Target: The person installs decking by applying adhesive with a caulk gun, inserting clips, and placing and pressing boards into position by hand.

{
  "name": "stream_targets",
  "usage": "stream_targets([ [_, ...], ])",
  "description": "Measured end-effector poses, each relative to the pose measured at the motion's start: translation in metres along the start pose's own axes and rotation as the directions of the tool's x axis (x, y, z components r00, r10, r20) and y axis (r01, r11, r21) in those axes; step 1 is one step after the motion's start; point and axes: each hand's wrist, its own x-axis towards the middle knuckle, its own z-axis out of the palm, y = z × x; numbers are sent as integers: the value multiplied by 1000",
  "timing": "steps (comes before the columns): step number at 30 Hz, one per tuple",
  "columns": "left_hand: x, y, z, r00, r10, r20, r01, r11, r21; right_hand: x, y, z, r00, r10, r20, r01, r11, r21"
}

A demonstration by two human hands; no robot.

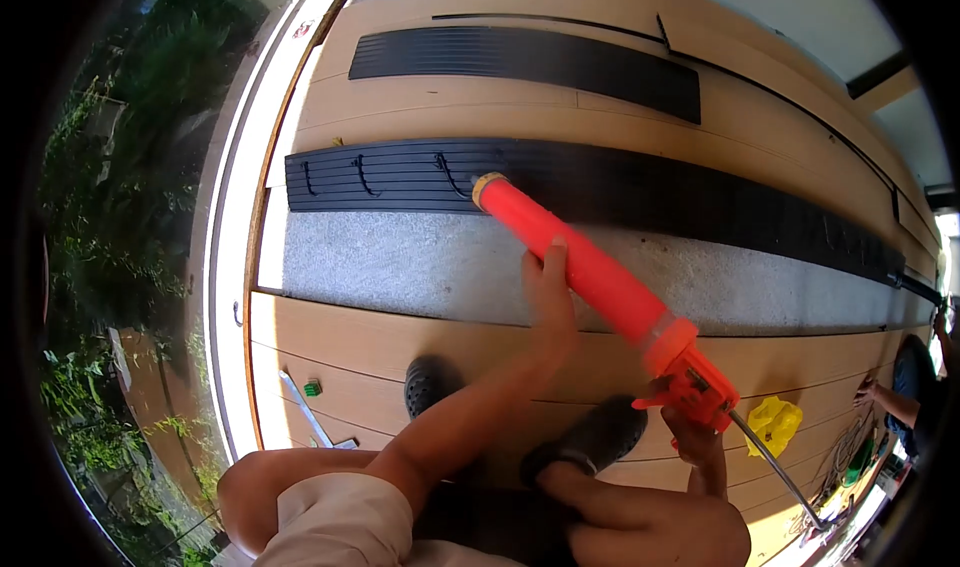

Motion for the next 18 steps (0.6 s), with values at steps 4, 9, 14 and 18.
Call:
stream_targets([
  [4,49,33,-20,977,189,-103,-187,982,23,51,3,44,990,72,118,-82,993,83],
  [9,94,49,-51,970,220,-103,-224,974,-27,91,-7,91,990,-50,130,59,996,-68],
  [14,63,32,-57,976,188,-106,-189,982,-3,67,-16,77,996,40,80,-21,973,-229],
  [18,44,19,-58,968,206,-143,-184,971,153,46,-22,57,986,160,49,-155,984,-89],
])
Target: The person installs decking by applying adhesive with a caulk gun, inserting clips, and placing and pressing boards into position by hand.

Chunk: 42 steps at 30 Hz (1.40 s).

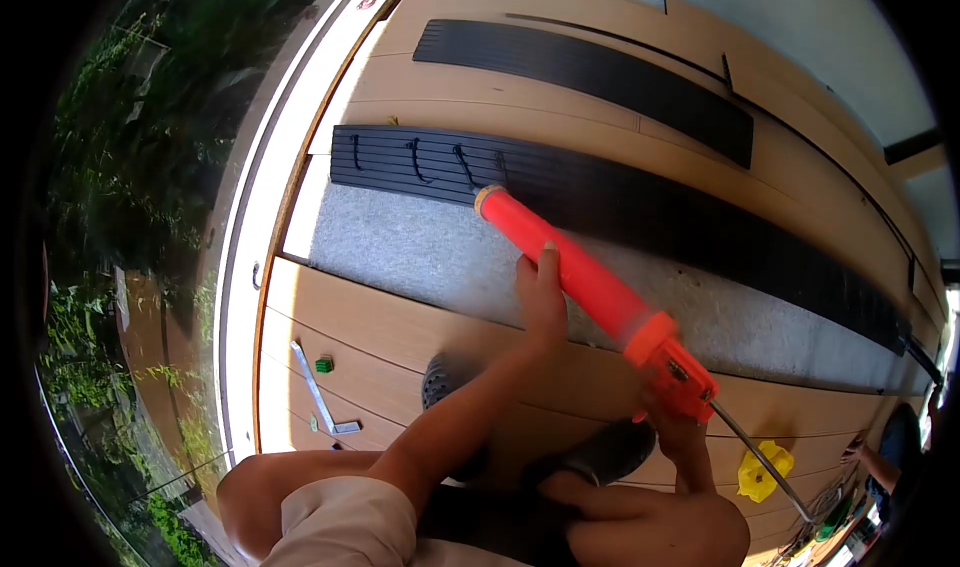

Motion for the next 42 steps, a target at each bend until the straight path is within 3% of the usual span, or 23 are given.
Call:
stream_targets([
  [4,-1,19,-5,999,-2,33,4,997,-79,8,-8,4,998,-54,30,54,998,11],
  [6,10,35,-7,998,-55,-33,49,984,-171,18,-16,11,993,-96,75,94,995,33],
  [10,46,42,-25,999,-3,-48,-4,989,-145,44,-26,34,963,-193,186,179,980,88],
  [13,67,59,-35,989,25,-143,-42,993,-114,63,-33,54,927,-259,271,228,964,139],
  [19,145,76,-77,967,211,-142,-222,973,-66,110,-44,127,837,-387,388,308,918,250],
  [21,170,70,-91,972,190,-137,-205,973,-108,125,-37,149,821,-410,398,328,908,260],
  [23,188,56,-105,982,150,-118,-166,975,-146,140,-16,165,875,-286,391,138,920,367],
  [24,183,59,-106,981,151,-123,-168,975,-146,139,-15,165,873,-286,395,136,920,367],
  [27,169,56,-108,975,144,-169,-157,985,-66,133,-11,158,917,-65,394,-19,979,205],
  [30,153,46,-107,991,103,-82,-116,977,-181,117,-22,143,887,-171,428,83,973,216],
  [32,129,57,-94,985,113,-132,-150,937,-315,105,-34,134,844,-292,450,194,948,251],
  [35,124,55,-89,986,75,-150,-126,923,-364,94,-43,123,791,-406,458,297,909,292],
  [37,120,56,-85,987,45,-157,-104,915,-390,93,-43,117,799,-378,468,276,922,273],
  [39,117,57,-86,999,30,-39,-45,891,-451,94,-40,113,812,-353,466,250,930,269],
  [42,114,57,-83,1000,20,1,-16,836,-548,93,-35,105,827,-329,457,221,936,274],
])
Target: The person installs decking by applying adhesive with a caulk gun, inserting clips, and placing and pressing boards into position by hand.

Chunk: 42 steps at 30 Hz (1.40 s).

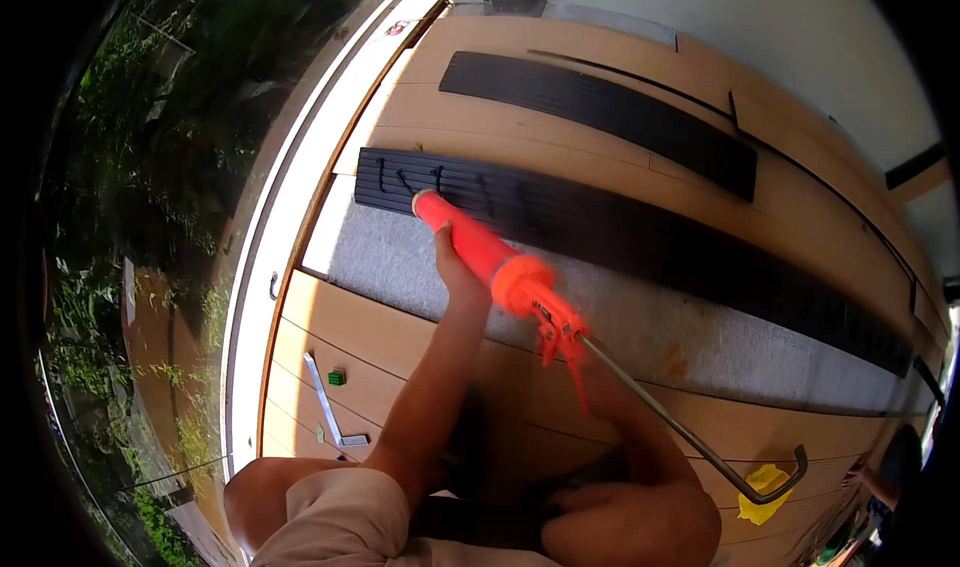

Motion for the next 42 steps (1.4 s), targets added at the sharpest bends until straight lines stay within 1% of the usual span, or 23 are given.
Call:
stream_targets([
  [4,-8,-4,3,994,-74,75,79,995,-64,-19,0,-8,999,40,-28,-40,999,14],
  [6,-18,-9,10,999,-49,11,49,999,-12,-34,2,-14,993,91,-73,-87,995,47],
  [7,-26,-12,14,998,-59,22,59,998,-4,-42,4,-18,981,156,-113,-144,984,105],
  [9,-44,-22,19,999,1,-52,9,980,200,-63,12,-29,893,383,-237,-299,898,322],
  [10,-54,-26,23,999,-7,-43,15,978,206,-66,-9,-33,919,334,-209,-287,931,226],
  [11,-65,-30,28,994,10,-109,23,956,293,-71,-23,-36,940,290,-181,-269,954,132],
  [12,-76,-34,36,985,26,-169,40,924,379,-76,-26,-39,934,291,-205,-266,954,141],
  [13,-92,-35,48,985,9,-175,52,939,340,-84,-28,-43,943,201,-265,-179,978,105],
  [14,-100,-41,49,986,-14,-169,73,934,349,-94,-20,-48,941,160,-300,-140,986,86],
  [15,-107,-47,49,998,-29,-59,49,927,372,-104,-12,-53,935,118,-334,-102,993,64],
  [16,-112,-51,50,998,-39,47,18,921,389,-119,18,-62,874,87,-479,-35,993,117],
  [17,-119,-53,55,998,-44,42,24,919,393,-134,35,-67,792,65,-607,39,987,157],
  [19,-132,-57,70,983,-69,167,-19,879,477,-168,24,-53,873,139,-467,-97,989,112],
  [22,-141,-69,73,962,-137,235,-6,853,522,-207,-10,-11,963,239,-121,-232,970,67],
  [24,-147,-76,74,957,-175,232,26,848,530,-227,-31,18,963,262,69,-267,960,81],
  [26,-152,-82,77,946,-220,237,61,840,539,-231,-34,26,948,287,142,-301,949,95],
  [29,-168,-98,77,916,-321,240,154,835,529,-235,-30,26,931,344,120,-357,928,106],
  [32,-179,-106,76,914,-333,231,157,816,557,-248,-30,19,920,385,76,-392,909,140],
  [35,-194,-113,72,889,-393,234,160,747,645,-264,-33,18,905,423,32,-422,889,179],
  [37,-203,-122,79,908,-385,165,234,792,563,-273,-32,19,897,441,-19,-427,878,215],
  [38,-210,-122,85,888,-423,178,258,781,570,-280,-34,18,892,449,-57,-424,873,240],
  [40,-218,-111,100,692,-577,433,456,815,357,-287,-27,15,874,460,-157,-397,863,313],
  [42,-224,-122,98,766,-579,279,401,770,495,-286,-4,-4,821,474,-318,-332,850,409],
])
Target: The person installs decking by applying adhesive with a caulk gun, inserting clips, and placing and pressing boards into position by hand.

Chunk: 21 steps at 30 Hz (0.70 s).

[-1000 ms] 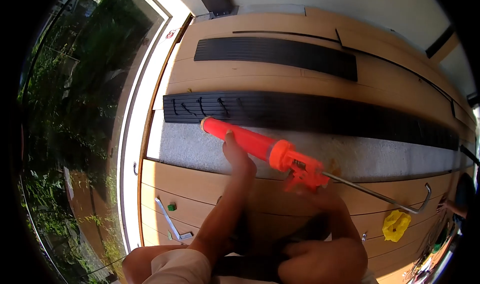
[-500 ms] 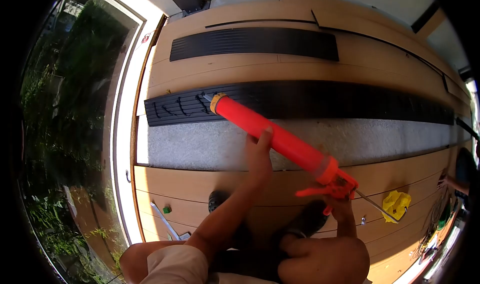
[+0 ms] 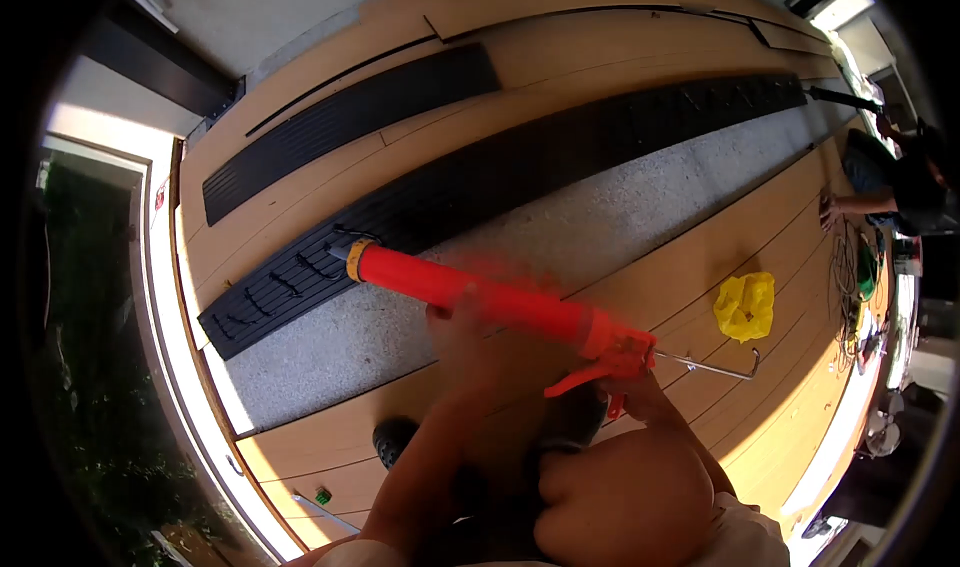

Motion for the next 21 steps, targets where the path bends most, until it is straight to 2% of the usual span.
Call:
stream_targets([
  [2,-4,-5,0,996,-78,-48,83,989,119,34,25,-31,972,-24,-235,71,979,193],
  [3,0,-18,-7,997,-51,-66,61,987,148,50,42,-59,936,-28,-351,132,952,275],
  [4,-1,-24,-7,996,-55,-65,63,988,138,38,31,-50,902,46,-430,90,953,290],
  [5,-1,-30,-5,997,-47,-68,55,989,134,36,41,-54,905,89,-416,4,976,218],
  [6,-1,-34,-6,996,-69,-54,76,987,144,33,47,-56,925,86,-371,-2,975,223],
  [8,2,-36,-3,997,-80,-11,80,983,167,30,69,-55,864,104,-493,-89,995,53],
  [9,-2,-36,-2,997,-75,10,72,978,194,21,44,-49,857,82,-509,-60,996,60],
  [10,-5,-35,0,998,-67,20,61,974,219,2,-4,-36,848,140,-511,-349,873,-341],
  [11,-4,-37,2,998,-60,34,51,973,225,-10,-32,-28,821,190,-538,-550,518,-656],
  [12,-4,-38,3,997,-73,35,62,966,251,-12,-36,-28,823,181,-538,-544,524,-656],
  [14,-7,-38,3,996,-79,34,66,955,290,-13,-36,-24,752,-119,-648,-481,572,-664],
  [15,-11,-38,8,996,-82,45,65,953,295,-12,-38,-23,735,-294,-611,-293,676,-677],
  [16,-15,-39,12,995,-85,52,65,953,297,-7,-40,-23,739,-294,-606,-287,677,-678],
  [17,-20,-40,16,996,-80,51,61,952,300,4,-43,-25,656,-593,-466,-137,514,-847],
  [18,-25,-41,20,993,-100,59,76,944,320,14,-45,-26,510,-820,-261,-30,287,-958],
  [19,-30,-41,25,990,-119,70,88,937,339,25,-42,-28,596,-772,-221,-51,238,-970],
  [20,-35,-43,31,991,-114,74,83,937,340,32,-39,-28,592,-775,-219,-49,237,-970],
  [21,-41,-44,35,988,-135,78,99,931,352,39,-36,-27,635,-733,-244,-129,211,-969],
])
